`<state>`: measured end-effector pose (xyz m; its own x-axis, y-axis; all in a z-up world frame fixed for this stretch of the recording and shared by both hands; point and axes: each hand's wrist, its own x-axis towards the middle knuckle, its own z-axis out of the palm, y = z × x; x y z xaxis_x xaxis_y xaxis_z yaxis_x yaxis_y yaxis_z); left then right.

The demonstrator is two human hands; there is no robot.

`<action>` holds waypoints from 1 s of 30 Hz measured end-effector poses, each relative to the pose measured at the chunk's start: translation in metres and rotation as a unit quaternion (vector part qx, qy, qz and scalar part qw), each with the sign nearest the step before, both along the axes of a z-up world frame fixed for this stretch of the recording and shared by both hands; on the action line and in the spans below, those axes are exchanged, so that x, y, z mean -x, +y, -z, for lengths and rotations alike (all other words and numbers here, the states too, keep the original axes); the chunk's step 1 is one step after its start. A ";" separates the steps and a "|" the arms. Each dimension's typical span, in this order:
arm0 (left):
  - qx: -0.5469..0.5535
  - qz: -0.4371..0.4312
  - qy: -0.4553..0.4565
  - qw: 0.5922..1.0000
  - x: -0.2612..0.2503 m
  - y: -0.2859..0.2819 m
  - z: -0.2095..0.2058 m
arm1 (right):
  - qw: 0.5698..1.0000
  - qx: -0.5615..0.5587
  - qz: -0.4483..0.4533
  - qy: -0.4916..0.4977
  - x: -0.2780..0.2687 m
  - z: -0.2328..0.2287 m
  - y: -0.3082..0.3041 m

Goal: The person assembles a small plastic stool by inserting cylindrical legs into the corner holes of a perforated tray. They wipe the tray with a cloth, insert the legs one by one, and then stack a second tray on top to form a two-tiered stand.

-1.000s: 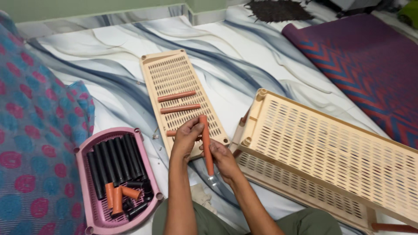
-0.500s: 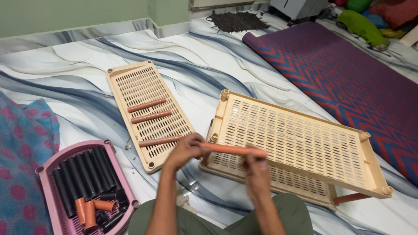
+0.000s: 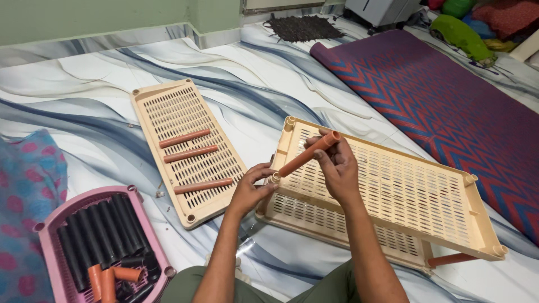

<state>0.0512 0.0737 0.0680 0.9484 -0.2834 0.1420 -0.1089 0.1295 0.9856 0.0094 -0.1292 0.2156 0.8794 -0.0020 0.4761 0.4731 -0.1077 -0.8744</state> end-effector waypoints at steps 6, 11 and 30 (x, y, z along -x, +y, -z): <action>0.005 0.016 0.004 1.000 -0.012 -0.002 0.015 | 1.000 0.016 0.005 0.023 -0.001 0.011 -0.004; 0.018 0.034 0.027 0.999 -0.010 0.000 0.010 | 0.999 0.015 -0.028 0.026 -0.001 0.013 -0.001; -0.027 -0.047 -0.049 0.997 0.026 -0.004 -0.010 | 0.958 0.241 0.151 -0.030 0.021 -0.017 0.043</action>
